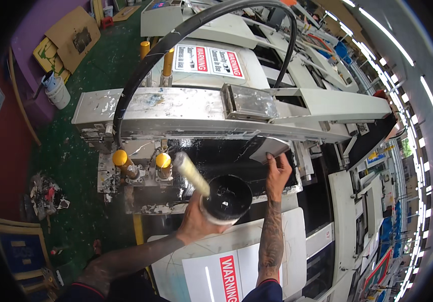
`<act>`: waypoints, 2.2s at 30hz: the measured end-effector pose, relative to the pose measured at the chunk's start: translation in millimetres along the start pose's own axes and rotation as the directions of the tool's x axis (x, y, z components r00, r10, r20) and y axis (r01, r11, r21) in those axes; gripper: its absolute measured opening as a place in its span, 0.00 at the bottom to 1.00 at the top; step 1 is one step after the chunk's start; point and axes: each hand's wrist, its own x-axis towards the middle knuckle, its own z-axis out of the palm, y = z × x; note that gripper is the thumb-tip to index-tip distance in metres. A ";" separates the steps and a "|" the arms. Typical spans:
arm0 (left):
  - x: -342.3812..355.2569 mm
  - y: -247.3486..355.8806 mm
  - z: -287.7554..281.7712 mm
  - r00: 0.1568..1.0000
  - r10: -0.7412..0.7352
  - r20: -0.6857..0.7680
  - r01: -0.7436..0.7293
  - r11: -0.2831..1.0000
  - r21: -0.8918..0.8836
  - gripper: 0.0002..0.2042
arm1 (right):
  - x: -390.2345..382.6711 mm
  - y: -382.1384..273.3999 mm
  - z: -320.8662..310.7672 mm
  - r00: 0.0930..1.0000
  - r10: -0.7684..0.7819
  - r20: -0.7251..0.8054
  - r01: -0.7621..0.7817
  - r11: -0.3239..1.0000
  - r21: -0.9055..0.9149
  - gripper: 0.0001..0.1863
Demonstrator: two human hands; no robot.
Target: The person is scraping ink from a screen, mixing it with solvent in a container using a brush, and then applying the mixture back onto the screen printing machine.
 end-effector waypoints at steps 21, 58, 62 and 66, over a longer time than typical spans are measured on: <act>52.3 106.8 10.4 0.997 0.050 0.059 -0.043 0.993 -0.107 0.52 | -44.4 -172.5 -18.6 0.792 -0.560 -0.243 0.577 0.816 0.000 0.11; -53.9 168.8 -198.6 0.990 0.136 0.036 -0.134 0.990 -0.051 0.50 | -135.6 -320.8 141.1 0.826 -0.338 -0.450 0.375 0.927 -0.009 0.20; -50.1 171.0 -210.0 0.989 0.146 0.000 -0.146 0.988 -0.055 0.49 | -143.5 -328.5 169.3 0.799 -0.387 -0.461 0.465 0.883 0.064 0.22; -52.8 176.3 -218.0 0.984 0.173 -0.040 -0.177 0.978 -0.115 0.47 | -147.6 -321.1 194.5 0.741 -0.587 -0.327 0.638 0.767 0.067 0.12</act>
